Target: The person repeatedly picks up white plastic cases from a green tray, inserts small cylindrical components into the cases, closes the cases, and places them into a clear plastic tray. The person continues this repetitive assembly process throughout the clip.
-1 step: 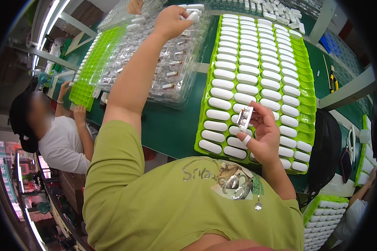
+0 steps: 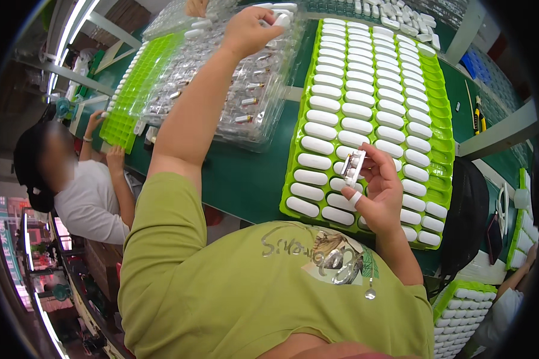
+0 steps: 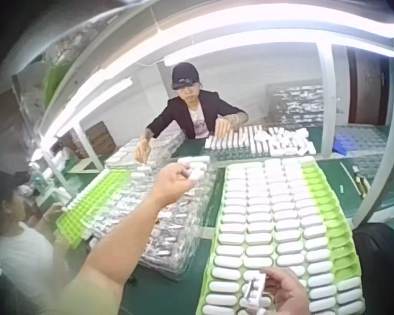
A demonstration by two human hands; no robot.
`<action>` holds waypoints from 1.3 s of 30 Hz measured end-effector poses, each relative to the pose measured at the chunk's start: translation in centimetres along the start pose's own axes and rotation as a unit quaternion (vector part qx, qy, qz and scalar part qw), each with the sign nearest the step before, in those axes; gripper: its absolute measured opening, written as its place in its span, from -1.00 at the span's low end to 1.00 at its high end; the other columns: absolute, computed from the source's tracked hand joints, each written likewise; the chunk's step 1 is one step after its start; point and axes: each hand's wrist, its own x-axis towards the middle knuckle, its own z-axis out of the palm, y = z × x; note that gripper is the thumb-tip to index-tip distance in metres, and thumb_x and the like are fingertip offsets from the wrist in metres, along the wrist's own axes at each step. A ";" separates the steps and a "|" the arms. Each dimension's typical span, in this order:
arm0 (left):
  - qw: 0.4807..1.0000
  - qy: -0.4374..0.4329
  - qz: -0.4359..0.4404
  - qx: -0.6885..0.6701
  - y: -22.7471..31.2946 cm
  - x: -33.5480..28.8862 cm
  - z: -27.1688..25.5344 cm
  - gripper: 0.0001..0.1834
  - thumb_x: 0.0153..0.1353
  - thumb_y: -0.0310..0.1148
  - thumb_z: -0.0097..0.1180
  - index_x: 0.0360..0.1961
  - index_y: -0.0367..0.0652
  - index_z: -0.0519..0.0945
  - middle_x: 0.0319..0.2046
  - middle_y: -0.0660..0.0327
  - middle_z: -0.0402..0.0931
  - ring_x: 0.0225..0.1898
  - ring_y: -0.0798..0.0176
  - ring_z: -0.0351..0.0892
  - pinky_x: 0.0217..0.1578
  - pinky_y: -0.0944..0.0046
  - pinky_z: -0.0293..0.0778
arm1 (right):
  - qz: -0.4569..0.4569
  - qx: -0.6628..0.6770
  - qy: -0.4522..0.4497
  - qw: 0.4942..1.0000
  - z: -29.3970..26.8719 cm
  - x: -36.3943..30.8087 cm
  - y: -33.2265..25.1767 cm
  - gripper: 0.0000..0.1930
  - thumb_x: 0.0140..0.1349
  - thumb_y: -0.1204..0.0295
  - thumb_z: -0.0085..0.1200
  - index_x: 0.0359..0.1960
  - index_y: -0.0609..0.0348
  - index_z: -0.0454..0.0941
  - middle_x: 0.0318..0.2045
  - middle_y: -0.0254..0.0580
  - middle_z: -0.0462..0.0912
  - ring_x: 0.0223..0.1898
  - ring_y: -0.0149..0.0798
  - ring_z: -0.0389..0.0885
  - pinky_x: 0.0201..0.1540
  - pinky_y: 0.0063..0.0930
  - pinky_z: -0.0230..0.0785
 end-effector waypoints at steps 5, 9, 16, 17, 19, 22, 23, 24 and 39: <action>0.751 -0.111 -0.161 -0.630 6.5 -9.8 -0.5 -0.91 0.22 -0.47 0.06 -0.36 -0.29 0.53 0.01 -0.16 0.54 -0.03 0.01 0.62 0.00 0.06 0.58 | 0.001 0.022 0.007 1.000 0.8 -0.1 -0.2 -0.28 -0.05 0.72 0.26 0.24 0.37 0.30 -0.01 -0.21 0.43 0.04 -0.29 0.51 0.15 -0.33 0.40; 0.624 -0.173 -0.268 -0.713 9.7 -17.7 0.3 -0.84 0.25 -0.40 -0.02 -0.27 -0.32 0.46 -0.06 -0.23 0.53 -0.01 -0.19 0.58 -0.23 -0.04 0.67 | -0.001 0.011 -0.005 1.000 0.8 -0.2 0.0 -0.27 -0.02 0.70 0.24 0.27 0.39 0.27 0.03 -0.16 0.46 0.05 -0.29 0.49 0.16 -0.35 0.37; 0.545 -0.244 -0.316 -0.737 11.4 -23.6 1.3 -0.66 0.24 -0.40 0.09 -0.06 -0.47 0.52 -0.07 -0.16 0.56 -0.02 0.00 0.62 -0.20 0.18 0.70 | 0.006 0.021 0.001 1.000 0.9 -0.4 0.0 -0.27 -0.02 0.72 0.23 0.27 0.42 0.25 0.02 -0.09 0.51 0.06 -0.26 0.51 0.16 -0.34 0.36; 0.549 -0.241 -0.319 -0.734 11.7 -24.2 1.1 -0.62 0.25 -0.38 0.08 -0.02 -0.48 0.49 -0.04 -0.18 0.54 0.02 -0.04 0.60 -0.09 0.13 0.67 | 0.004 0.027 -0.003 1.000 1.2 -0.3 -0.1 -0.27 -0.02 0.72 0.22 0.27 0.42 0.25 0.01 -0.08 0.51 0.05 -0.27 0.51 0.16 -0.35 0.36; 0.536 -0.244 -0.313 -0.746 12.0 -24.7 1.2 -0.52 0.24 -0.29 0.11 0.05 -0.50 0.44 0.01 -0.21 0.51 0.09 -0.07 0.55 0.05 0.09 0.59 | 0.003 0.020 -0.005 1.000 1.0 -0.3 -0.2 -0.27 -0.03 0.70 0.26 0.26 0.41 0.27 0.00 -0.10 0.52 0.04 -0.29 0.51 0.15 -0.37 0.37; 0.548 -0.238 -0.298 -0.745 12.6 -25.1 1.4 -0.29 0.16 -0.14 0.22 0.15 -0.52 0.36 0.10 -0.20 0.45 0.18 -0.06 0.48 0.22 0.08 0.43 | -0.004 0.031 -0.005 0.999 1.0 -0.4 0.2 -0.27 -0.06 0.69 0.29 0.24 0.42 0.31 -0.02 -0.14 0.53 0.01 -0.30 0.52 0.14 -0.36 0.39; 0.566 -0.228 -0.303 -0.732 13.1 -25.1 1.2 -0.27 0.13 -0.14 0.27 0.15 -0.51 0.37 0.11 -0.20 0.44 0.19 -0.05 0.48 0.22 0.08 0.43 | -0.007 0.037 -0.008 0.999 0.8 -0.3 0.2 -0.27 -0.06 0.69 0.30 0.24 0.42 0.31 -0.02 -0.14 0.53 0.02 -0.30 0.52 0.14 -0.36 0.39; 0.595 -0.237 -0.297 -0.709 13.4 -24.9 1.1 -0.28 0.08 -0.19 0.32 0.16 -0.48 0.38 0.11 -0.16 0.44 0.18 -0.02 0.48 0.21 0.10 0.44 | -0.010 0.044 -0.012 0.999 0.7 -0.3 0.2 -0.27 -0.06 0.69 0.30 0.24 0.42 0.32 -0.01 -0.13 0.53 0.02 -0.31 0.52 0.14 -0.36 0.39; 0.951 -0.124 -0.021 -0.282 15.9 -24.4 2.3 -0.13 -0.23 -0.20 0.58 0.14 -0.23 0.43 0.00 0.05 0.50 0.01 0.00 0.52 -0.02 0.15 0.50 | -0.039 -0.168 -0.139 0.975 0.9 -0.6 -1.1 -0.32 -0.18 0.37 0.46 0.12 0.06 0.55 -0.06 -0.27 0.54 -0.07 -0.29 0.49 -0.08 -0.45 0.36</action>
